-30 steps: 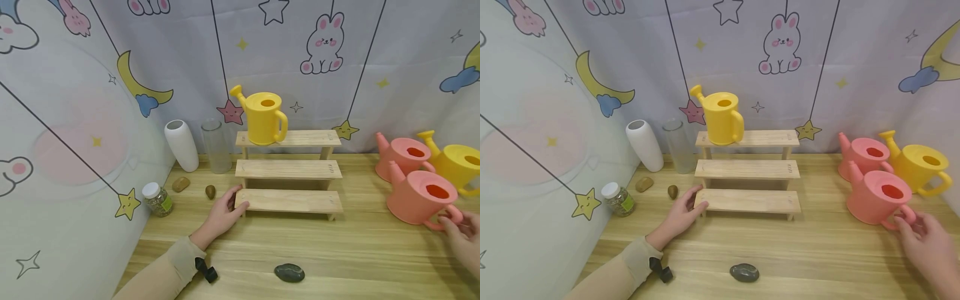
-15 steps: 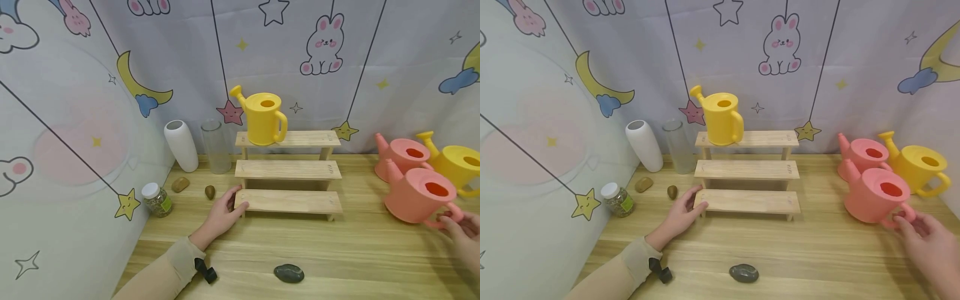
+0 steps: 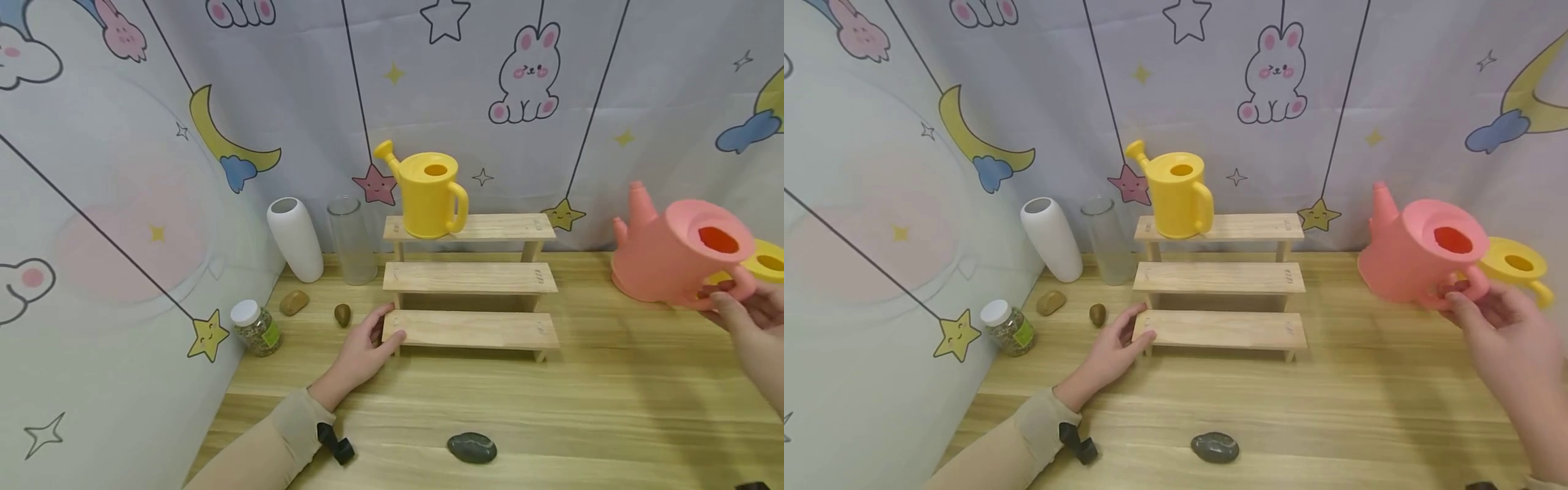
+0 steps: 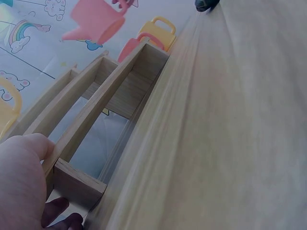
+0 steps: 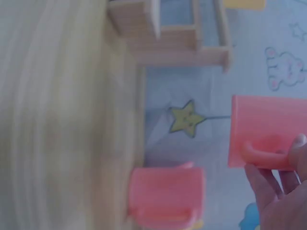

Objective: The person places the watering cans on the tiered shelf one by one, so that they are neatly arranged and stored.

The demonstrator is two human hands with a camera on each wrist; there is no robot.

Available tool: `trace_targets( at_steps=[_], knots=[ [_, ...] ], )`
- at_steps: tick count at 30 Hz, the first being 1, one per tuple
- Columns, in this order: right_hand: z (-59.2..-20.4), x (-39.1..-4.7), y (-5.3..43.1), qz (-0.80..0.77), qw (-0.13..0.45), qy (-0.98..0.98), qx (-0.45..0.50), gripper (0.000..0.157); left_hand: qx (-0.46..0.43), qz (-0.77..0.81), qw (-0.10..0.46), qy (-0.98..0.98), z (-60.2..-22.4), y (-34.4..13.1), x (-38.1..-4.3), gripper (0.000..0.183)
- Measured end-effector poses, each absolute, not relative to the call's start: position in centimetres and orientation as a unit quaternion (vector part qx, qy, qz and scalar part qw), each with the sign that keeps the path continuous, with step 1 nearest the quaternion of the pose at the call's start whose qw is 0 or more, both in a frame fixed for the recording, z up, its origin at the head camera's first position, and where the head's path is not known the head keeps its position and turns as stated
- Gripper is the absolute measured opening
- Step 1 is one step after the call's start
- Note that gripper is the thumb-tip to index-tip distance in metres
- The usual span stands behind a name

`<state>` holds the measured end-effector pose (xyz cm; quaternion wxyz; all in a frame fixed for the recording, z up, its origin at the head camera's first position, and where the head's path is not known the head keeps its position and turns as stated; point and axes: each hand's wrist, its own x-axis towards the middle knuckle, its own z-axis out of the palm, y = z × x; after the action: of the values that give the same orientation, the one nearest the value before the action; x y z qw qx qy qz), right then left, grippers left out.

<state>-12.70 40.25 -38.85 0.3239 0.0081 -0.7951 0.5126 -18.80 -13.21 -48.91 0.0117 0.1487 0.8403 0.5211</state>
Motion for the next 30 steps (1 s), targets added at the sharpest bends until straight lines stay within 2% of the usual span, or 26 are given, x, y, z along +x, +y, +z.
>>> trace_targets(
  at_steps=[3, 9, 11, 13, 21, 30],
  knots=[
    [-37.1, -13.5, 38.8, 0.501, 0.312, -0.807, 0.025, 0.018, 0.149, 0.519, 0.014, 0.841, -48.8, -13.2, -18.8, 0.065],
    [-34.4, -15.1, 34.9, 0.434, 0.3, -0.849, -0.015, 0.007, 0.149, 0.515, 0.008, 0.844, -48.8, -13.2, -18.8, 0.064],
    [-33.9, -15.8, 33.7, 0.441, 0.298, -0.846, -0.013, 0.007, 0.149, 0.513, 0.007, 0.845, -48.8, -13.2, -18.8, 0.064],
    [-33.5, -16.6, 32.6, 0.466, 0.291, -0.835, 0.005, 0.017, 0.149, 0.512, 0.007, 0.846, -48.8, -13.2, -18.8, 0.064],
    [-32.1, -19.2, 29.8, 0.496, 0.226, -0.838, 0.023, 0.031, 0.15, 0.517, 0.006, 0.843, -49.1, -13.1, -18.8, 0.063],
    [-31.7, -21.7, 28.3, 0.447, 0.211, -0.869, 0.028, 0.037, 0.154, 0.522, 0.003, 0.839, -49.2, -13.2, -19.0, 0.064]
  ],
)
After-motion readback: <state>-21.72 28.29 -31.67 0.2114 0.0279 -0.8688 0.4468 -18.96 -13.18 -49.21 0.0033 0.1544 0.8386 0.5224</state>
